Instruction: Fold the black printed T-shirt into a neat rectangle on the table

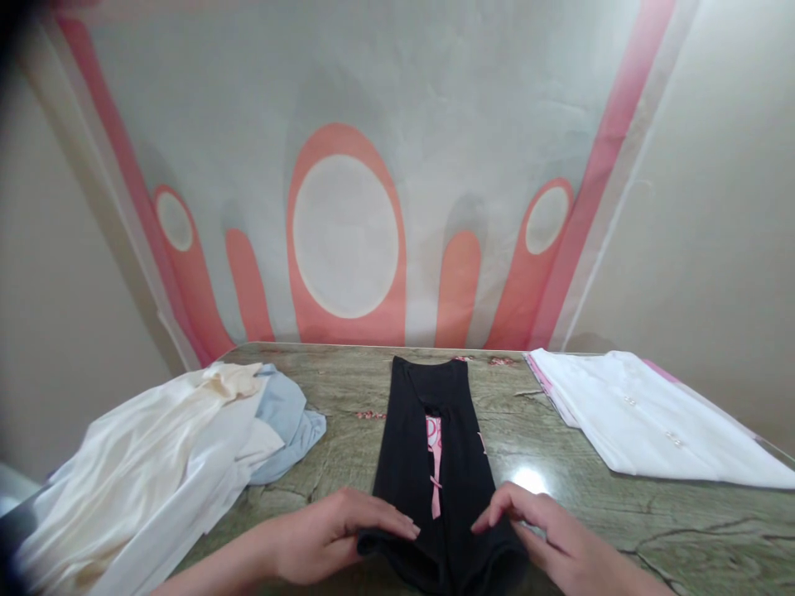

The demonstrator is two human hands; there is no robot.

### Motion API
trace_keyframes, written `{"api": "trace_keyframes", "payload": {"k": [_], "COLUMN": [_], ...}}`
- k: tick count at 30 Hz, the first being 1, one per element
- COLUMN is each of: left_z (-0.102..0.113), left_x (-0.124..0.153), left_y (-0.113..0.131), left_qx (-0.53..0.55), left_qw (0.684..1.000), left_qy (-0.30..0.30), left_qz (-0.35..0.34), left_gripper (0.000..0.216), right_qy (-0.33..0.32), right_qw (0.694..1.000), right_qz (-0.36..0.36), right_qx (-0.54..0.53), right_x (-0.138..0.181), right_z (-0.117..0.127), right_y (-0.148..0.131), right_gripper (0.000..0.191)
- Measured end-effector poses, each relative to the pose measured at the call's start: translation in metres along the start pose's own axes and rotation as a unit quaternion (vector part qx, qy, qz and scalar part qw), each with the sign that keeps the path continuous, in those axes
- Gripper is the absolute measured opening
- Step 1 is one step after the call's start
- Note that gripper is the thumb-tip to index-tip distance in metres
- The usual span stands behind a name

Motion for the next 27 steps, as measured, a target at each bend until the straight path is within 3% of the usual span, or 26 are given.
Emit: {"api": "trace_keyframes", "payload": {"k": [4,7,12,16,19,21,24,27], "left_z": [0.032,0.06,0.114,0.149,0.142,0.138,0.138,0.139], "left_x": [-0.014,-0.036,-0.093,-0.135,-0.148,-0.15,-0.147,-0.143], "left_y": [-0.011,-0.028,-0.068,-0.128,-0.196,-0.222,-0.237,-0.239], "left_qx": [0.094,0.208,0.432,0.53,0.574,0.574,0.568,0.557], "left_qw": [0.993,0.972,0.886,0.812,0.748,0.738,0.743,0.753], "left_qy": [0.055,0.097,0.161,0.237,0.262,0.269,0.288,0.307], "left_qz": [0.054,0.056,0.045,0.06,0.205,0.231,0.206,0.17], "left_gripper": [0.03,0.033,0.031,0.024,0.023,0.022,0.018,0.035], "right_qy": [0.028,0.122,0.233,0.289,0.304,0.295,0.282,0.306], "right_qw": [0.992,0.968,0.924,0.904,0.886,0.891,0.914,0.923], "right_qz": [-0.006,0.001,-0.015,-0.052,-0.109,-0.135,-0.12,-0.108], "right_qx": [-0.12,-0.22,-0.302,-0.311,-0.332,-0.317,-0.266,-0.205], "right_x": [-0.024,-0.045,-0.097,-0.143,-0.162,-0.166,-0.167,-0.163], "right_z": [0.022,0.052,0.098,0.12,0.117,0.112,0.11,0.115], "right_y": [0.0,0.016,0.052,0.092,0.135,0.158,0.174,0.181], "right_gripper": [0.027,0.021,0.019,0.009,0.009,0.016,0.024,0.034]}}
Point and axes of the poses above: each hand's wrist, its own x-axis away from the middle knuckle, its own z-axis out of the back of the hand, y = z × x, the point moved 9 cm from there along -x, towards the middle knuckle, and after that the axes turned 7 degrees about z, right-handed, at the moved point
